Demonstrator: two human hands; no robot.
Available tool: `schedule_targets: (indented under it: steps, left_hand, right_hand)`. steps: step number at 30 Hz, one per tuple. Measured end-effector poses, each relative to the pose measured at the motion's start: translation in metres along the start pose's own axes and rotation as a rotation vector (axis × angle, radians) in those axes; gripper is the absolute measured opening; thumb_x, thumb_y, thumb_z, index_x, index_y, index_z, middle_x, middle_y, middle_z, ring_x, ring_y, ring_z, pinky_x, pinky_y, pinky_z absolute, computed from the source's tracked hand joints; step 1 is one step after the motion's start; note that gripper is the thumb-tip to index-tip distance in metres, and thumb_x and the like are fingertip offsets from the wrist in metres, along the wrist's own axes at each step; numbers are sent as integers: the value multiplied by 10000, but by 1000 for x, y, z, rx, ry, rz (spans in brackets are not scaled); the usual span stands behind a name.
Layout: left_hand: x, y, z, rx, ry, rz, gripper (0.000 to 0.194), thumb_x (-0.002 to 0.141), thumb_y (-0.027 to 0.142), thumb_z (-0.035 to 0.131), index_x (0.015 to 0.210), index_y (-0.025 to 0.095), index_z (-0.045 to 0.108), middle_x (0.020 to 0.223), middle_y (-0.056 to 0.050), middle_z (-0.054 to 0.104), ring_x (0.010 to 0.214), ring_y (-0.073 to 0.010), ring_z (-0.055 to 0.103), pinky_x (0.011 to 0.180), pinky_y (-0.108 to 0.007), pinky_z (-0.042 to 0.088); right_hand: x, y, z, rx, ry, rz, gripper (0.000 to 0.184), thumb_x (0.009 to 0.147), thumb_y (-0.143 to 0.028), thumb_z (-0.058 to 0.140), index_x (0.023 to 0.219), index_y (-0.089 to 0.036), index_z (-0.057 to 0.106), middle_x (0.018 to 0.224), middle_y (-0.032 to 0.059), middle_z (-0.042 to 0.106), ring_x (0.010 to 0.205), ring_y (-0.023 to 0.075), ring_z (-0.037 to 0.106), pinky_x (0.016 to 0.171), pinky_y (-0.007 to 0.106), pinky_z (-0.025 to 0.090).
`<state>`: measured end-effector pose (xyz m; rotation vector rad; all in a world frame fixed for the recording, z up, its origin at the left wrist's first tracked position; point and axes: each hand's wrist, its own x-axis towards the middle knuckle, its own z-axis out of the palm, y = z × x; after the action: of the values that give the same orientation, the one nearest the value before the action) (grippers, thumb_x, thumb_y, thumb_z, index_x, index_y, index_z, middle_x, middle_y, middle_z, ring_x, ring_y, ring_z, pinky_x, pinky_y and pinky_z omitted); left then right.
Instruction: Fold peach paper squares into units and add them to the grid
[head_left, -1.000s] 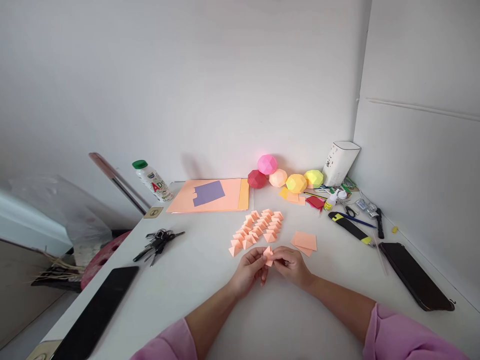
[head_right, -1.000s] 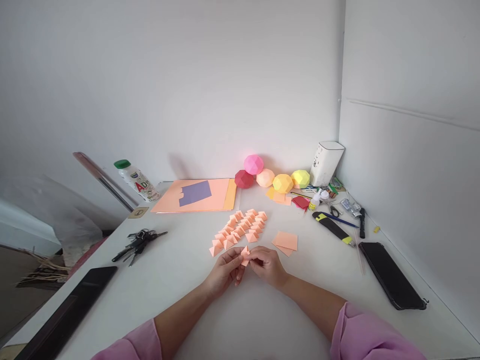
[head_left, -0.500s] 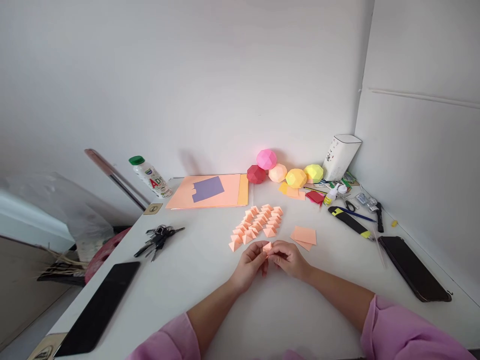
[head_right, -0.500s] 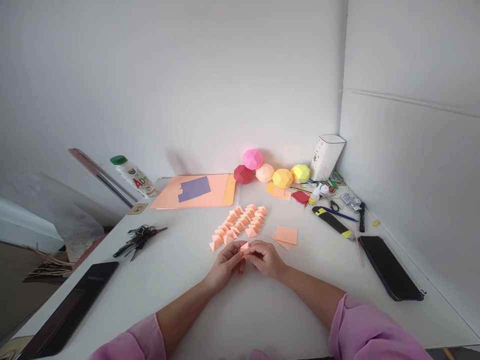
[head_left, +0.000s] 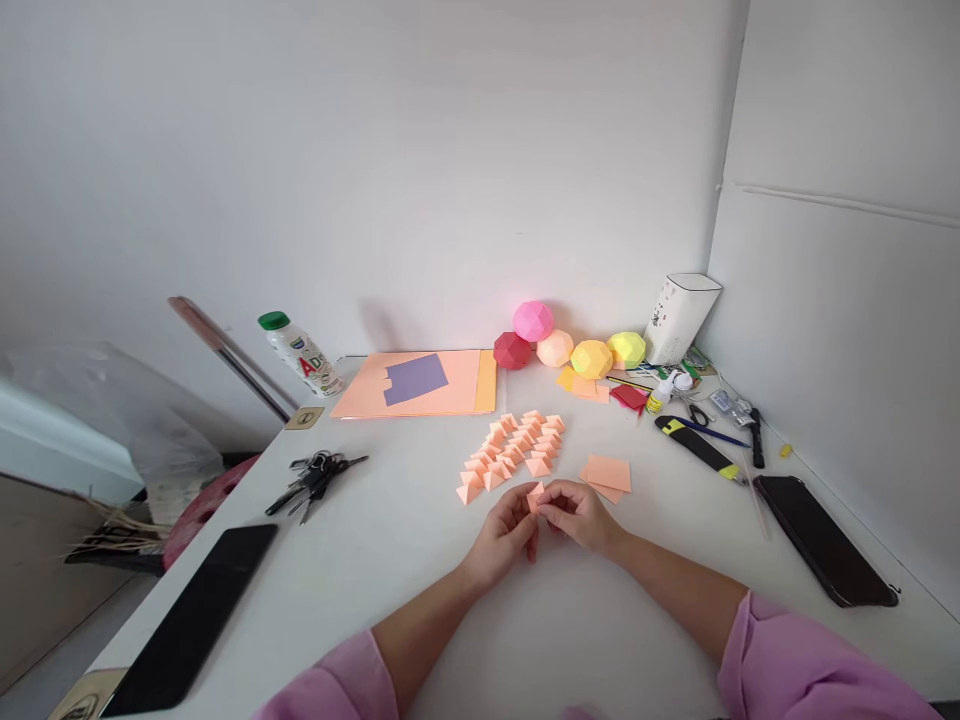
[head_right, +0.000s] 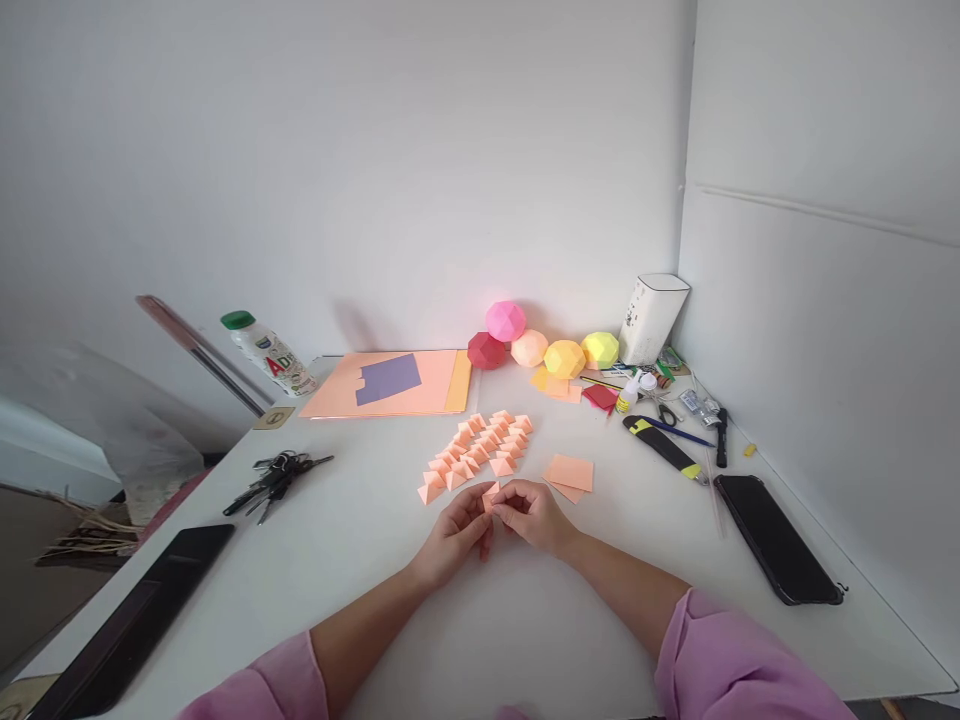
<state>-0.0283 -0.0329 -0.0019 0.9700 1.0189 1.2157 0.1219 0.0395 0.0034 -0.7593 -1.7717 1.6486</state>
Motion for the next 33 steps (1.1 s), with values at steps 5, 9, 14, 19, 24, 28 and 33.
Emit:
schedule_targets:
  steps: [5,9,14,19,24,28,33]
  left_hand:
    - [0,2,-1,-5,9,-10,417,790,324,572,1165,178,464,632,62,430,450,-75,472,423,-224,427]
    - [-1,5,0,-6,3,-12,404,781,302,567,1159,195,473,661,67,393,422,-56,458,392,-208,407]
    - [-2,6,3,26,4,-13,417,772,316,585,1157,200,474,654,76,386,399,-42,443,380,-192,393]
    - [-3,6,5,105,-9,-30,413,782,324,585,1158,193,474,647,79,413,364,-34,432,360,-184,371]
    - [-3,8,2,103,-38,-38,363,771,278,596,1111,175,520,605,82,398,352,-28,382,336,-177,314]
    - [-1,9,-1,30,-30,-78,358,742,242,595,1088,173,535,584,85,402,342,-24,365,329,-172,281]
    - [2,10,-2,-120,16,-104,339,724,240,552,1057,182,518,589,83,423,329,-37,364,298,-174,264]
  right_hand:
    - [0,-2,0,91,5,70,238,769,-364,623,785,-182,471,639,-35,544,479,83,509,435,203,366]
    - [0,-2,-1,128,-24,53,239,771,-305,622,825,-201,414,648,-62,488,509,77,504,466,199,382]
    - [-1,4,-3,52,-76,18,398,747,-177,610,1088,-229,412,613,-90,381,511,64,380,505,197,357]
    - [0,6,-5,-31,-131,-3,390,697,-95,585,1046,-222,467,652,-64,395,556,73,332,510,187,318]
    - [-2,6,-4,-10,-143,1,398,661,-62,562,1006,-226,451,819,-17,511,564,66,334,502,185,310]
    - [-3,3,-4,8,-143,-7,315,679,-78,550,955,-215,485,620,-63,389,520,69,312,474,182,272]
    - [-1,0,-3,-14,-106,-141,230,715,-112,521,922,-204,556,710,-20,466,569,88,396,505,207,330]
